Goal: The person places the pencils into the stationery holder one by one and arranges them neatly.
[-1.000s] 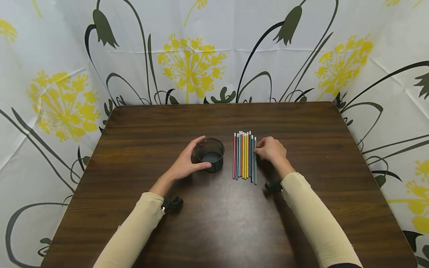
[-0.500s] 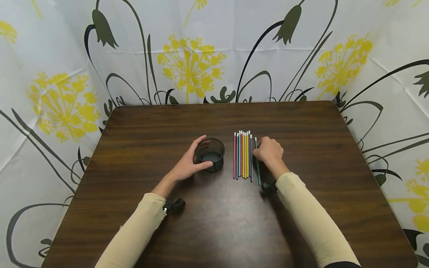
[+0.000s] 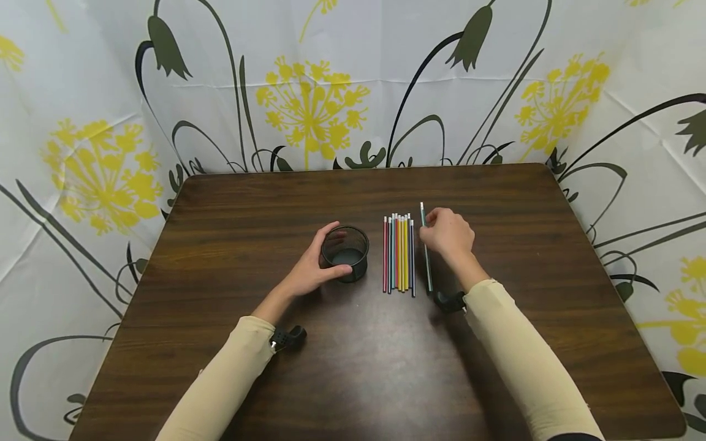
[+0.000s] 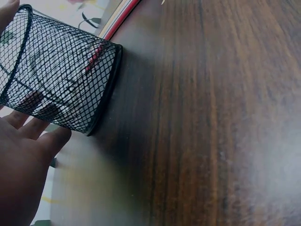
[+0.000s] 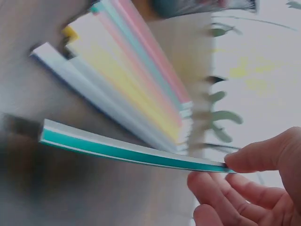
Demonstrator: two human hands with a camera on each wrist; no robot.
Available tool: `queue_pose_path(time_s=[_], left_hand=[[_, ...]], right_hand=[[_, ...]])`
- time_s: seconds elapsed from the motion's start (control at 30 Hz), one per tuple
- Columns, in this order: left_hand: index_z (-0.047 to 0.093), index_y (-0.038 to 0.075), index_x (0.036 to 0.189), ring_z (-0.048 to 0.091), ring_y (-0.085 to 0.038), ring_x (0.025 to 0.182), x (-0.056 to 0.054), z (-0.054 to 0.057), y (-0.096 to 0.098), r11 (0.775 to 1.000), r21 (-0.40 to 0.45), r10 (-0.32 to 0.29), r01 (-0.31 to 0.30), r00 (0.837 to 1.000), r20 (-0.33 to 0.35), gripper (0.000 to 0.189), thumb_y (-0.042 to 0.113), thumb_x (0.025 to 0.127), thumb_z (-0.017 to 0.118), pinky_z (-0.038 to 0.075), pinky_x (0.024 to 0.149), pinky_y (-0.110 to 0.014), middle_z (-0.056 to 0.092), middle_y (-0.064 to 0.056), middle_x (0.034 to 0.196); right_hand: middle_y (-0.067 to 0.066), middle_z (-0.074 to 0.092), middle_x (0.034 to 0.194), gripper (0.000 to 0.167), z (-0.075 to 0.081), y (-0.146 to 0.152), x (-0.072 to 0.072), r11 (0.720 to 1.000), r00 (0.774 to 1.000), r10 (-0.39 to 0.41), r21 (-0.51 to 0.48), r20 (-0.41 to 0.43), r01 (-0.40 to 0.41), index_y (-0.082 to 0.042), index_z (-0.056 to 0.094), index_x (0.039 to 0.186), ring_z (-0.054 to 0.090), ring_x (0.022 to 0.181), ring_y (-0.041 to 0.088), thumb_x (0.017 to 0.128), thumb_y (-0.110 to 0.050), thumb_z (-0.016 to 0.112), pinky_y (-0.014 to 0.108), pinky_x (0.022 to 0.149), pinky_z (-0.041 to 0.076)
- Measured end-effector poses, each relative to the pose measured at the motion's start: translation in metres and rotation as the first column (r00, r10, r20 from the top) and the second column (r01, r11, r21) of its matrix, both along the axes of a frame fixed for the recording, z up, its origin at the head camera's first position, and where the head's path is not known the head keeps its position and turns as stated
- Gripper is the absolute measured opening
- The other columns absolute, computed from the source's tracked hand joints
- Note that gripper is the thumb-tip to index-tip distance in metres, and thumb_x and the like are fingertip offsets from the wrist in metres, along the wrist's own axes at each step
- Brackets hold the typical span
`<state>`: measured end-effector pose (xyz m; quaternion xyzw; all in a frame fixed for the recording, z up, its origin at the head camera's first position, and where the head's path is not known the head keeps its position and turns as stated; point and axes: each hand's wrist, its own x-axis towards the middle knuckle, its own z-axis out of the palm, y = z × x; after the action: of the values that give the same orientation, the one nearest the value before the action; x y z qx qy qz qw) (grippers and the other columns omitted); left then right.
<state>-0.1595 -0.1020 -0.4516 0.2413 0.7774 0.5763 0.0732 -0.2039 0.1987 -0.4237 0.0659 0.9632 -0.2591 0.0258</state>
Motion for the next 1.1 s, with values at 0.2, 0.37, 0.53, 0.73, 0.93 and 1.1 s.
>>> queue_pose_path(time_s=[0.2, 0.37, 0.53, 0.73, 0.93, 1.1], left_hand=[[0.021, 0.009, 0.153, 0.035, -0.039, 0.136, 0.000, -0.002, -0.001, 1.000, 0.031, 0.000, -0.001, 1.000, 0.011, 0.088, 0.007, 0.085, 0.077, 0.024, 0.109, -0.059, 0.042, -0.021, 0.144], [0.020, 0.007, 0.153, 0.034, -0.040, 0.137, 0.000, -0.002, 0.001, 0.999, 0.048, -0.014, 0.013, 1.000, 0.018, 0.087, 0.006, 0.086, 0.076, 0.024, 0.109, -0.059, 0.041, -0.022, 0.145], [0.019, 0.007, 0.153, 0.032, -0.041, 0.137, 0.000, -0.003, 0.001, 0.998, 0.064, -0.024, 0.023, 0.999, 0.024, 0.086, 0.005, 0.087, 0.074, 0.024, 0.108, -0.061, 0.039, -0.023, 0.145], [0.018, 0.007, 0.153, 0.032, -0.044, 0.136, -0.002, -0.004, 0.001, 0.996, 0.089, -0.037, 0.033, 0.999, 0.038, 0.086, 0.006, 0.087, 0.074, 0.027, 0.107, -0.061, 0.038, -0.025, 0.146], [0.017, 0.006, 0.153, 0.031, -0.046, 0.136, -0.004, -0.007, 0.000, 0.992, 0.115, -0.050, 0.045, 0.998, 0.048, 0.087, 0.004, 0.087, 0.074, 0.027, 0.107, -0.062, 0.034, -0.029, 0.147], [0.017, 0.008, 0.153, 0.034, -0.047, 0.134, -0.004, -0.008, -0.001, 0.992, 0.113, -0.059, 0.051, 0.996, 0.064, 0.087, 0.007, 0.088, 0.074, 0.028, 0.105, -0.063, 0.032, -0.031, 0.148]], right_hand=[[0.007, 0.071, 0.092, 0.025, 0.044, -0.028, 0.007, 0.977, 0.974, 0.012, -0.204, -0.227, -0.060, -0.009, 0.066, 0.110, 0.060, 0.079, 0.024, 0.092, -0.025, 0.060, 0.037, 0.065, 0.040], [0.008, 0.069, 0.090, 0.019, 0.067, -0.057, 0.025, 0.854, 0.904, -0.010, -0.474, -0.427, -0.214, -0.004, 0.064, 0.107, 0.060, 0.069, 0.017, 0.092, -0.016, 0.066, 0.023, 0.063, 0.045], [0.010, 0.068, 0.093, 0.017, 0.066, -0.083, 0.041, 0.729, 0.812, 0.005, -0.554, -0.584, -0.403, -0.001, 0.062, 0.106, 0.064, 0.071, 0.016, 0.091, -0.007, 0.068, 0.022, 0.060, 0.049], [0.003, 0.067, 0.094, 0.016, 0.041, -0.097, 0.049, 0.790, 0.802, 0.135, -0.425, -0.582, -0.442, -0.007, 0.061, 0.106, 0.069, 0.073, 0.014, 0.092, -0.008, 0.067, 0.031, 0.059, 0.052], [0.002, 0.066, 0.094, 0.017, 0.023, -0.101, 0.050, 0.806, 0.809, 0.227, -0.362, -0.542, -0.469, -0.009, 0.061, 0.107, 0.067, 0.071, 0.011, 0.092, -0.010, 0.067, 0.031, 0.059, 0.051], [0.004, 0.067, 0.096, 0.019, 0.014, -0.104, 0.051, 0.809, 0.809, 0.273, -0.331, -0.520, -0.486, -0.008, 0.062, 0.109, 0.068, 0.075, 0.014, 0.091, -0.009, 0.068, 0.037, 0.065, 0.055]])
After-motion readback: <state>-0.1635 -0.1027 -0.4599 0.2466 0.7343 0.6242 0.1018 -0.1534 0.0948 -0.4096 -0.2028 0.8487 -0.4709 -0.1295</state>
